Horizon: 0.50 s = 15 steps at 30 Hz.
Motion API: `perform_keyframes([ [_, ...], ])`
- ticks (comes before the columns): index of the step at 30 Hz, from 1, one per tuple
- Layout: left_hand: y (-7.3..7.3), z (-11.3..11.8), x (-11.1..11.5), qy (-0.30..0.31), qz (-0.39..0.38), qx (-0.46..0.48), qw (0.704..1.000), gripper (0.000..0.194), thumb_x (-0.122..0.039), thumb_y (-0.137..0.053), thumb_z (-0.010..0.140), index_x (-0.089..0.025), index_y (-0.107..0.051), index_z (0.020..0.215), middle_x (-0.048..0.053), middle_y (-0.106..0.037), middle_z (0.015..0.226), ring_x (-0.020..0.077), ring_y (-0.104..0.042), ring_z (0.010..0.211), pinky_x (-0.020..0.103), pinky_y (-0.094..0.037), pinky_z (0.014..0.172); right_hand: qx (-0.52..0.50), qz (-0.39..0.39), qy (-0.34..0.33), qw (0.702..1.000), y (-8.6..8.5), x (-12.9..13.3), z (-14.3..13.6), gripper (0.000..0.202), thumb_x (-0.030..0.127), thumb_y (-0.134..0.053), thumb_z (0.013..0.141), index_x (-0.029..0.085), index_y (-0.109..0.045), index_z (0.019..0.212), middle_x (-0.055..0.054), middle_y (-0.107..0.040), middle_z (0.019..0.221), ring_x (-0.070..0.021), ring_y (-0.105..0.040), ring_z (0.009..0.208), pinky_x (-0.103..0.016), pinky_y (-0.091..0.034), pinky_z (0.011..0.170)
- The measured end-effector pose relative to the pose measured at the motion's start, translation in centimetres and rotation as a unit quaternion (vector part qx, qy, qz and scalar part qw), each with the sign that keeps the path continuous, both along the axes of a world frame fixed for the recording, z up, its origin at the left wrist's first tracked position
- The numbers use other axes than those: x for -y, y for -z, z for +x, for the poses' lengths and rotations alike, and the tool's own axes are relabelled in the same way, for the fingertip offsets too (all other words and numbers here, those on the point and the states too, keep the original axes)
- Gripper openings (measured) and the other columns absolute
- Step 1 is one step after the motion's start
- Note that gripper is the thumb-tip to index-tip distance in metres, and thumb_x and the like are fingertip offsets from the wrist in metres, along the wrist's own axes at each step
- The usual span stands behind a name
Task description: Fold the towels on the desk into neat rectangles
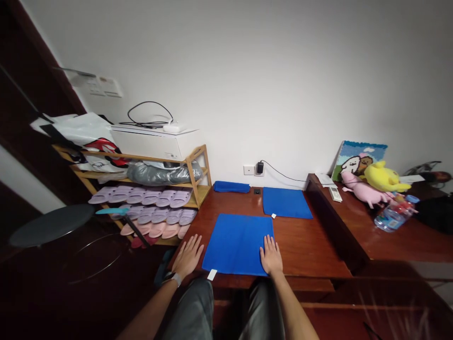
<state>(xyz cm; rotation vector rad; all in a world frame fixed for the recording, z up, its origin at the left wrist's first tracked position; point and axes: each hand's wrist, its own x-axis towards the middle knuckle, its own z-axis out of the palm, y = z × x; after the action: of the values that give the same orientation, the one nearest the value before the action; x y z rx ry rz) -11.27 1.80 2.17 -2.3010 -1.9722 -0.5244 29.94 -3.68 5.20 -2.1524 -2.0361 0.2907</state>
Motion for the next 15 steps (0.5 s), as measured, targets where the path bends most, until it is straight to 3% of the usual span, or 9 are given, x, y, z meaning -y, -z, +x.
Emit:
perform_keyframes([
  [15, -0.56, 0.14, -0.04, -0.005, -0.01, 0.004, 1.0, 0.061, -0.045, -0.033, 0.106, -0.019, -0.051, 0.158, 0.013, -0.05, 0.166, 0.0307, -0.043, 0.156, 0.058, -0.031, 0.13, -0.007, 0.003, -0.002, 1.0, -0.51, 0.17, 0.07, 0.071, 0.049, -0.015, 0.109, 0.011, -0.022, 0.169, -0.005, -0.019, 0.177, -0.0227, -0.013, 0.165, -0.041, -0.009, 0.134],
])
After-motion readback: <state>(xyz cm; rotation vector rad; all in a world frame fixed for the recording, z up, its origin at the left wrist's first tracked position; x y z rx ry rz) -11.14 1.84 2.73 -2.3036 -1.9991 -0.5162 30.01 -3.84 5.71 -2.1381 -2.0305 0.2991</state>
